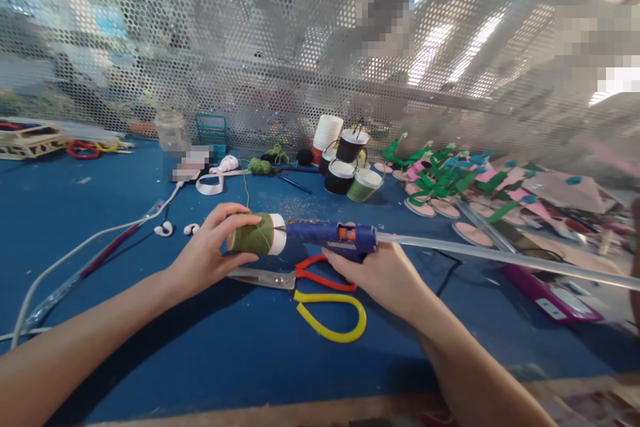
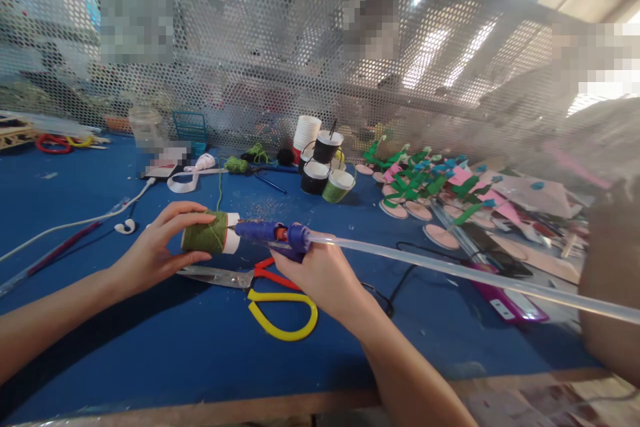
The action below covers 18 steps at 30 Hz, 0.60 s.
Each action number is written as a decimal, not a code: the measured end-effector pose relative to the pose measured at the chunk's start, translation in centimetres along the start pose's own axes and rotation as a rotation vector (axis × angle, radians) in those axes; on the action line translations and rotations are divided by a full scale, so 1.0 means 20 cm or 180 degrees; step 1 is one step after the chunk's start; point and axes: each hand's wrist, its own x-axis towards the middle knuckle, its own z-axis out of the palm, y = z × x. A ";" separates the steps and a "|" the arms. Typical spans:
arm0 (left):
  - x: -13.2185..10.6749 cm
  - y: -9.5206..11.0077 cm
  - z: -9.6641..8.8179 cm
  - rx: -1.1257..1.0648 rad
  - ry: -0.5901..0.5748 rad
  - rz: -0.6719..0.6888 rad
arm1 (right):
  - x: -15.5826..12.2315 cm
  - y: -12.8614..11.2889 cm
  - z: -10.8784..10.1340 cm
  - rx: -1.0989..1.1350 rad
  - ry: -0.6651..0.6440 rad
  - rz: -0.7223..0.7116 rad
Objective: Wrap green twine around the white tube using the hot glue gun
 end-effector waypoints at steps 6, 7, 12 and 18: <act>0.00 0.00 0.00 -0.0067 -0.0021 -0.0104 | 0.00 0.00 0.00 0.0008 -0.0094 -0.0025; 0.00 0.00 0.00 -0.0084 -0.0018 -0.0117 | 0.00 -0.01 -0.01 0.0015 -0.0125 -0.0055; 0.00 0.00 -0.01 -0.0123 -0.0016 -0.0221 | 0.00 -0.02 -0.01 -0.0036 -0.0190 -0.0051; 0.01 0.00 -0.01 -0.0141 -0.0029 -0.0345 | -0.01 -0.02 -0.01 -0.0031 -0.0230 0.0052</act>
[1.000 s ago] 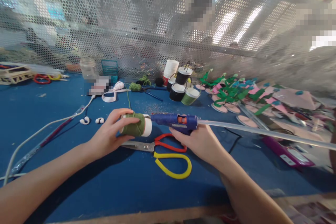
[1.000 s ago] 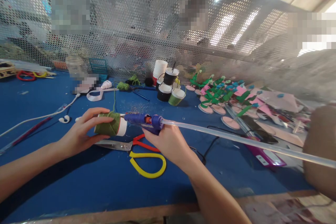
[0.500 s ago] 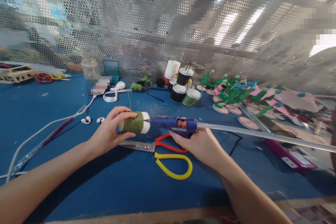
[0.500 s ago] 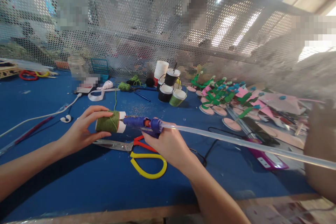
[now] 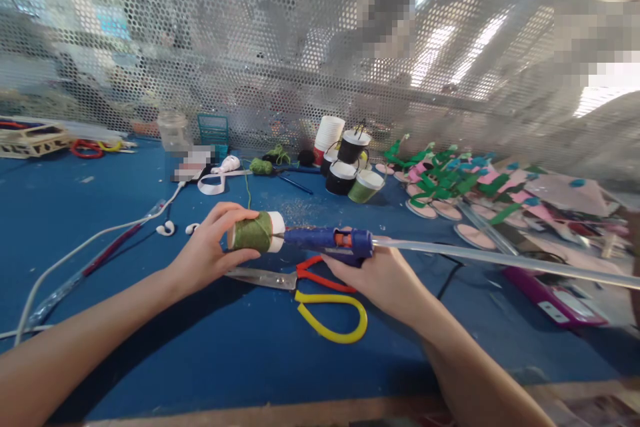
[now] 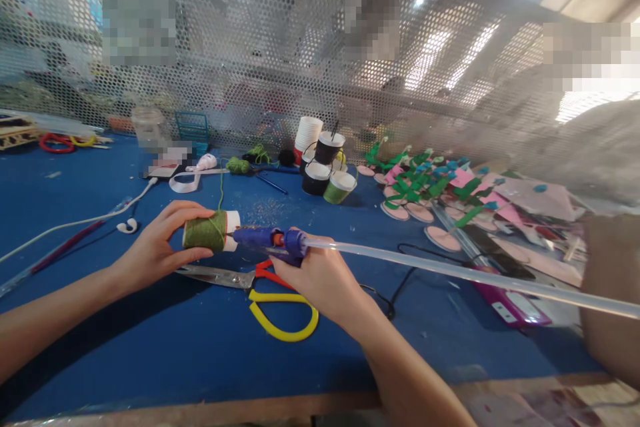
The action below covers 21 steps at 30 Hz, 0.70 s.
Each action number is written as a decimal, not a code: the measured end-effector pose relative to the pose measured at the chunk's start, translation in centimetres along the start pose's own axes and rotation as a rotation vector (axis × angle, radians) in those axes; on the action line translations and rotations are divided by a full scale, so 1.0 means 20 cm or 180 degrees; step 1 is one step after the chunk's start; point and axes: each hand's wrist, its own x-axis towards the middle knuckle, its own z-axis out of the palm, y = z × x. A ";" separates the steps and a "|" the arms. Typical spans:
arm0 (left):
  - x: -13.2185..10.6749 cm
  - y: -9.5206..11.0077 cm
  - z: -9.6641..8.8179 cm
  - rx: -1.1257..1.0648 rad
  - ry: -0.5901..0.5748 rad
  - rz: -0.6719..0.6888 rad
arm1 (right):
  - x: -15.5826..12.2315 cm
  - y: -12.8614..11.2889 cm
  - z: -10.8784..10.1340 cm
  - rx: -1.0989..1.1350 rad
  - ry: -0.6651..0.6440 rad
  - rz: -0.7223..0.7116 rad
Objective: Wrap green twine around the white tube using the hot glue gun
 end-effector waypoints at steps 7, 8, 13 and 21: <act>0.00 0.00 0.00 -0.0083 -0.0029 -0.0193 | 0.00 0.00 0.00 0.0010 -0.0097 0.0043; 0.00 0.00 0.00 -0.0106 -0.0036 -0.0221 | 0.00 0.00 0.00 0.0012 -0.0084 0.0035; 0.00 0.00 0.00 -0.0179 -0.0044 -0.0270 | 0.00 -0.01 0.00 0.0040 -0.0121 0.0028; 0.00 0.00 0.00 0.0033 0.0031 0.0036 | 0.00 -0.01 -0.01 -0.0032 -0.0003 -0.0037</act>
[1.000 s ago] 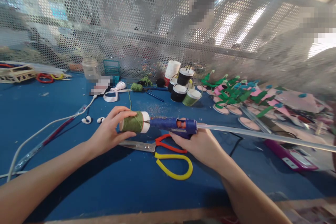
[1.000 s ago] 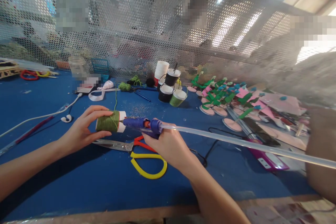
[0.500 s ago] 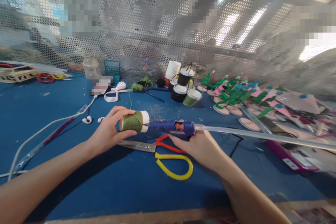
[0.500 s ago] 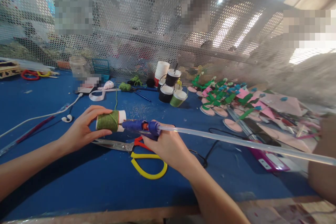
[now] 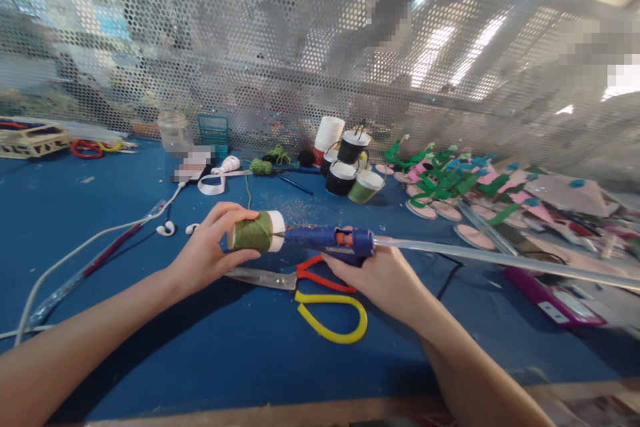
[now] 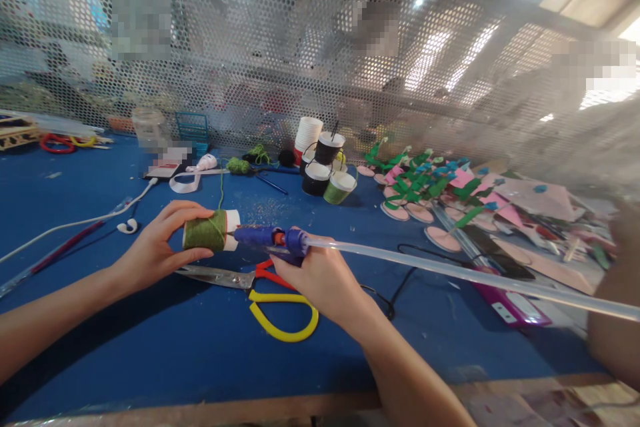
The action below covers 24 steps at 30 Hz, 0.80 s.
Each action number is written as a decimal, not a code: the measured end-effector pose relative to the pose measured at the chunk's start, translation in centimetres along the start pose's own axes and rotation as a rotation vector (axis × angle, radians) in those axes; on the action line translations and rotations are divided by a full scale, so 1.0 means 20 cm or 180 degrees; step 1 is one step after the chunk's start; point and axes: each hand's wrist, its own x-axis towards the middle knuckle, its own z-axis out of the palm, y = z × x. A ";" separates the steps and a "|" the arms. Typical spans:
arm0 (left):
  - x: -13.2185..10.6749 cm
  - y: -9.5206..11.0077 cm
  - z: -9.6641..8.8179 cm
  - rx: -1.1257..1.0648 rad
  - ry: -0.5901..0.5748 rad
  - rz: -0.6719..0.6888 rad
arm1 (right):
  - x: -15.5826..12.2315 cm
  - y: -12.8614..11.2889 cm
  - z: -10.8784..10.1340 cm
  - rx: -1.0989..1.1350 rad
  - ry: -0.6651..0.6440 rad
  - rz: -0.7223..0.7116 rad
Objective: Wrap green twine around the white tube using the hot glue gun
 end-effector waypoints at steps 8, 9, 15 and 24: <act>-0.01 0.00 0.01 0.0171 -0.0002 0.0292 | 0.01 0.02 0.02 -0.0109 0.0199 0.0087; -0.01 0.00 0.01 0.0176 -0.0005 0.0308 | 0.01 0.02 0.02 -0.0125 0.0209 0.0073; -0.01 0.01 0.01 0.0053 -0.0045 0.0212 | 0.01 0.01 0.01 -0.0002 0.0250 0.0016; 0.00 0.00 0.01 -0.0277 -0.0040 -0.0243 | 0.00 0.03 0.03 -0.0001 0.0152 -0.0131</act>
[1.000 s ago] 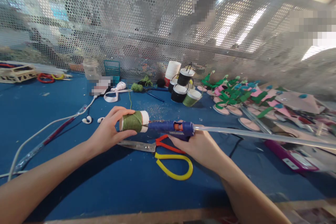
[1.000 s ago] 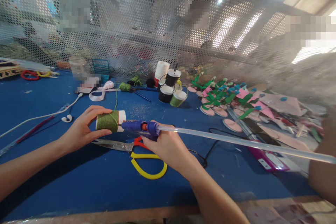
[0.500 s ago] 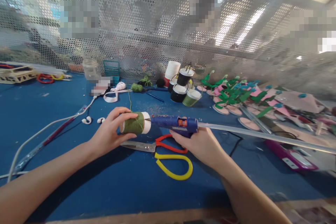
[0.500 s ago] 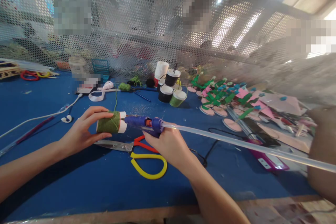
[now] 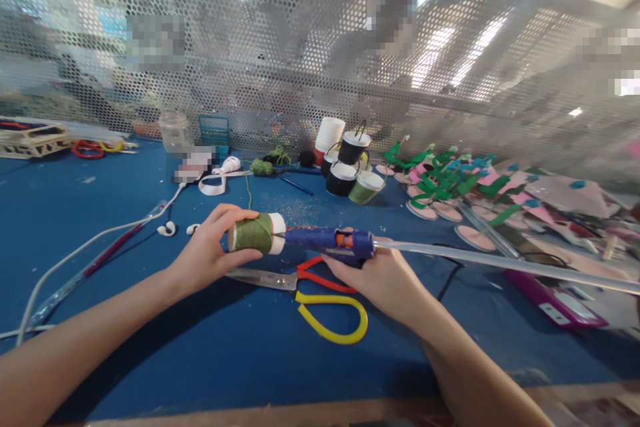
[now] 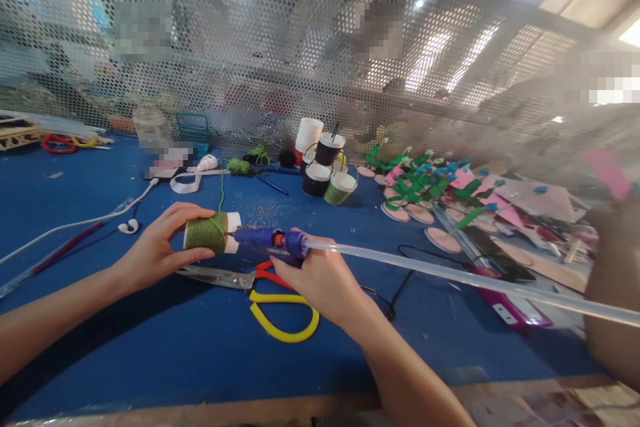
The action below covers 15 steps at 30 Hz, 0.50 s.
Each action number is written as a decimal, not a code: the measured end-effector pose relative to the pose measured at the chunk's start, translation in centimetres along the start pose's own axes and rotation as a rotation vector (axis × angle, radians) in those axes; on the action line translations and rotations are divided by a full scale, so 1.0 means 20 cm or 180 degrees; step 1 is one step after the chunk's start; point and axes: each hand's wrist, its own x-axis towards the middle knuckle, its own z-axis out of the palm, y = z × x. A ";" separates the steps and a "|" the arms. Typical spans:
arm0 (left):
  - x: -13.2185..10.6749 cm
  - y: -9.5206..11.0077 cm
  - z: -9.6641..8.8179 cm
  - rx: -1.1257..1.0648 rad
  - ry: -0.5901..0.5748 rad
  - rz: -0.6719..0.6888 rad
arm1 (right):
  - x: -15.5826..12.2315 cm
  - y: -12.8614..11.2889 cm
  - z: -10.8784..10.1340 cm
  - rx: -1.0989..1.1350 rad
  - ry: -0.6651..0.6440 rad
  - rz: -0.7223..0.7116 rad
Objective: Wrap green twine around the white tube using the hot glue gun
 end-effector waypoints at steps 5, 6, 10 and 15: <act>0.00 -0.01 0.01 -0.0217 0.0001 -0.0228 | 0.00 -0.01 -0.02 -0.0028 -0.0155 -0.0009; 0.00 -0.01 0.01 -0.0219 0.0002 -0.0256 | 0.00 -0.01 -0.02 -0.0027 -0.0190 -0.0001; 0.00 -0.01 0.01 -0.0188 -0.0006 -0.0265 | 0.00 -0.02 -0.02 0.0005 -0.0233 0.0039; 0.00 0.00 0.00 0.0051 0.0018 0.0044 | 0.00 -0.02 -0.02 0.0035 -0.0106 0.0020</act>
